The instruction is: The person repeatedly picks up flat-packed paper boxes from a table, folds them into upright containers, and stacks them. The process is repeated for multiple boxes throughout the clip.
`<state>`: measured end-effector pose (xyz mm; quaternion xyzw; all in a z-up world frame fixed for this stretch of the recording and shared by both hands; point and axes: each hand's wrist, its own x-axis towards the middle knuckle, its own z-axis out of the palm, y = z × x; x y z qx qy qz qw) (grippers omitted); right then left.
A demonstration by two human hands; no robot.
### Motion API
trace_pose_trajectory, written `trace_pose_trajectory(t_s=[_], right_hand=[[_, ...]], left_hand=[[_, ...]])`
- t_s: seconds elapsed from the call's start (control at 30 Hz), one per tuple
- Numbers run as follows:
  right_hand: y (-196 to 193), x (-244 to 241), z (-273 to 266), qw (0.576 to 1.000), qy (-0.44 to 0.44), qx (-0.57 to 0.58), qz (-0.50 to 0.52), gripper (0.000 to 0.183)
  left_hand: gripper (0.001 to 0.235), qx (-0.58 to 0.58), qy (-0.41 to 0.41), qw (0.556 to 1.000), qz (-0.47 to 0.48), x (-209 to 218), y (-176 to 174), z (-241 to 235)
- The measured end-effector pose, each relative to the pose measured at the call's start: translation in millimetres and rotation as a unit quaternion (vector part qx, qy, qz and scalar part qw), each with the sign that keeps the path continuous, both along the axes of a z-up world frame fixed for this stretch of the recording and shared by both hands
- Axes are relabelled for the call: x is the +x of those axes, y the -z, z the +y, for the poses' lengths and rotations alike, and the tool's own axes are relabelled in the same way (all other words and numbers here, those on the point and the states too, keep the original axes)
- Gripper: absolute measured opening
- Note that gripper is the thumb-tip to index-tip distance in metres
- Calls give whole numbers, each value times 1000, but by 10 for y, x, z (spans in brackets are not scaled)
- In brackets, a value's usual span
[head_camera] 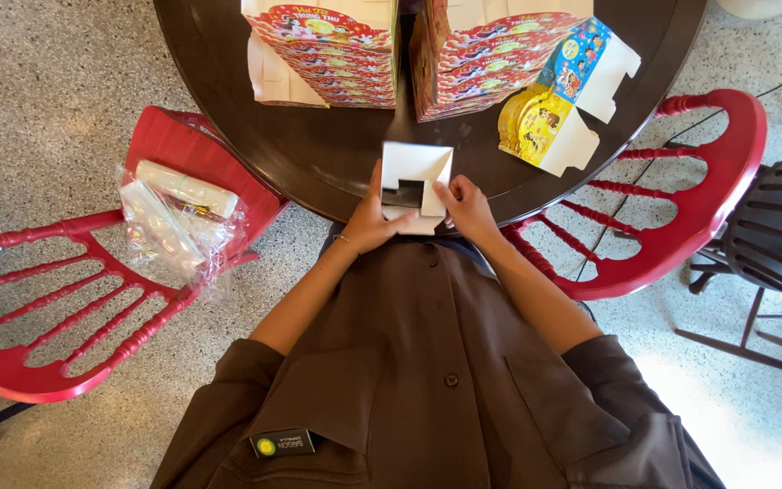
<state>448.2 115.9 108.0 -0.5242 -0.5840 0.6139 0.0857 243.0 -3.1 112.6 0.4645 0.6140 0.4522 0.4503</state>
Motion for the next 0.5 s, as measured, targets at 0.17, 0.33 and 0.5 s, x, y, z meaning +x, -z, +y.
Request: trace_pose_trajectory(t_s=[0.17,0.33,0.5], right_hand=[[-234,-79,58,992,-24,108,-57,45],[-373,-147,63,984,-48,136,-101,48],[-442,-181,72,940,-137,270,-159,55]], left_hand=[[70,-66,-139,939,-306,40,121,-33],[71,-164,-161,933,-276,35,364,79],[77,-105,-146,975,-132,-49,732,231]])
